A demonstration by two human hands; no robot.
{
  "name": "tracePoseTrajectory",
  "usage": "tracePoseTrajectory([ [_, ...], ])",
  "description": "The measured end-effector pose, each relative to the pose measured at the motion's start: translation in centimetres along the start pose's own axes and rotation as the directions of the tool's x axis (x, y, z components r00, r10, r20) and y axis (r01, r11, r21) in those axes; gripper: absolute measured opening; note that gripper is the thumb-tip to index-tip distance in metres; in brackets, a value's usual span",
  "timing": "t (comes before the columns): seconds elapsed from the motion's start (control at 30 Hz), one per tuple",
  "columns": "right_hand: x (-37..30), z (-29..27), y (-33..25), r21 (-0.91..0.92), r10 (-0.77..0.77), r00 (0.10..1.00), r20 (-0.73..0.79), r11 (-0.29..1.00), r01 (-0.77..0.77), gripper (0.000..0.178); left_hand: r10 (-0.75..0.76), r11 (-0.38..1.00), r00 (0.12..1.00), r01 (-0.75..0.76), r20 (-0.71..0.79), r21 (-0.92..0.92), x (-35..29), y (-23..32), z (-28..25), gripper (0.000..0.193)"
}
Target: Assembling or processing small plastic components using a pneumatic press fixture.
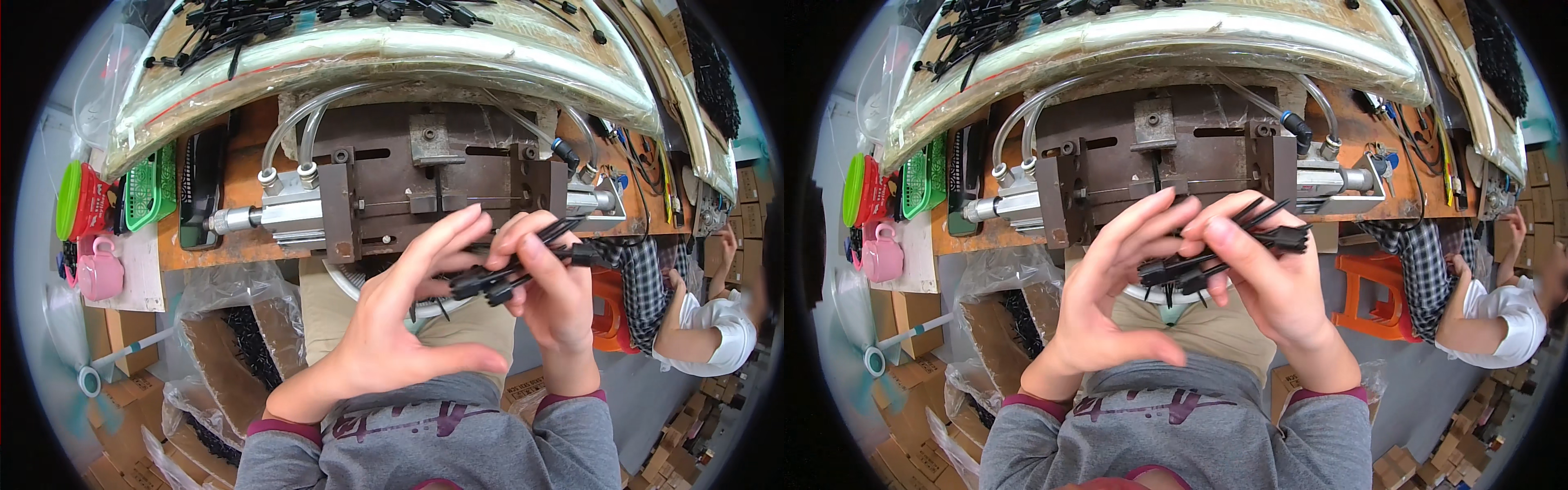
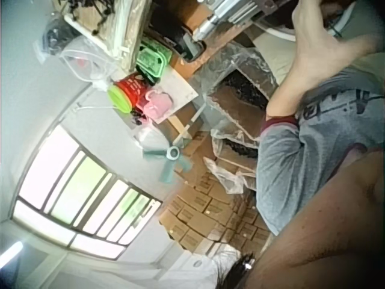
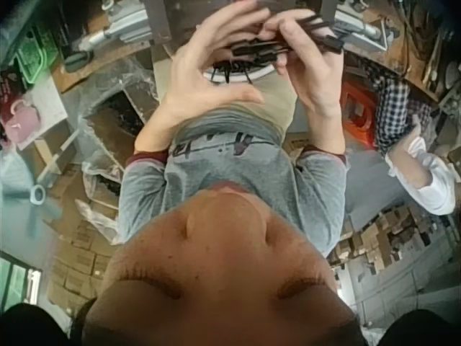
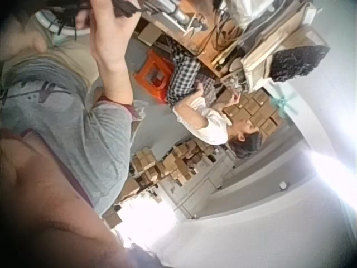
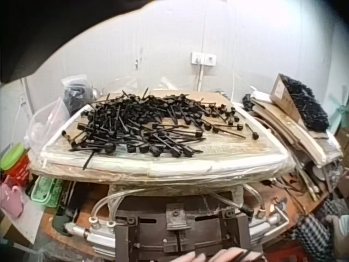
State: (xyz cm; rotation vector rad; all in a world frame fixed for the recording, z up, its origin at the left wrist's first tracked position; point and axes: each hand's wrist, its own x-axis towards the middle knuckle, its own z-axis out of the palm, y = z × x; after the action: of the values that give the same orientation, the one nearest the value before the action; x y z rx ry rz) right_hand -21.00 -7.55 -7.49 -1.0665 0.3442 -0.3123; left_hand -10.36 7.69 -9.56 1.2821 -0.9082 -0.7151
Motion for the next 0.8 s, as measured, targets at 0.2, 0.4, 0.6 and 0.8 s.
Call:
tracePoseTrajectory([
  [0.2,0.4,0.6,-0.4,-0.364,0.013,0.992,0.124,0.931,0.033,0.013,-0.057,0.991,0.996,0.049,0.061,0.126,0.2,0.0,0.4,0.07],
  [0.4,0.1,0.3,0.0,-0.251,-0.068,0.997,-0.025,0.966,0.06,0.028,-0.096,0.975,0.995,0.088,0.028,0.206,-0.4,0.0,0.2,0.059],
  [0.6,-0.5,-0.1,-1.0,-0.563,-0.33,0.941,-0.079,0.793,0.231,0.019,-0.14,0.964,0.99,0.134,0.014,0.228,-1.2,0.2,0.1,0.052],
  [0.8,-0.5,-1.6,1.1,-0.84,-0.649,0.686,0.328,0.131,0.526,0.03,-0.439,0.861,0.896,0.4,-0.063,-0.315,-2.2,0.9,-0.9,0.022],
])
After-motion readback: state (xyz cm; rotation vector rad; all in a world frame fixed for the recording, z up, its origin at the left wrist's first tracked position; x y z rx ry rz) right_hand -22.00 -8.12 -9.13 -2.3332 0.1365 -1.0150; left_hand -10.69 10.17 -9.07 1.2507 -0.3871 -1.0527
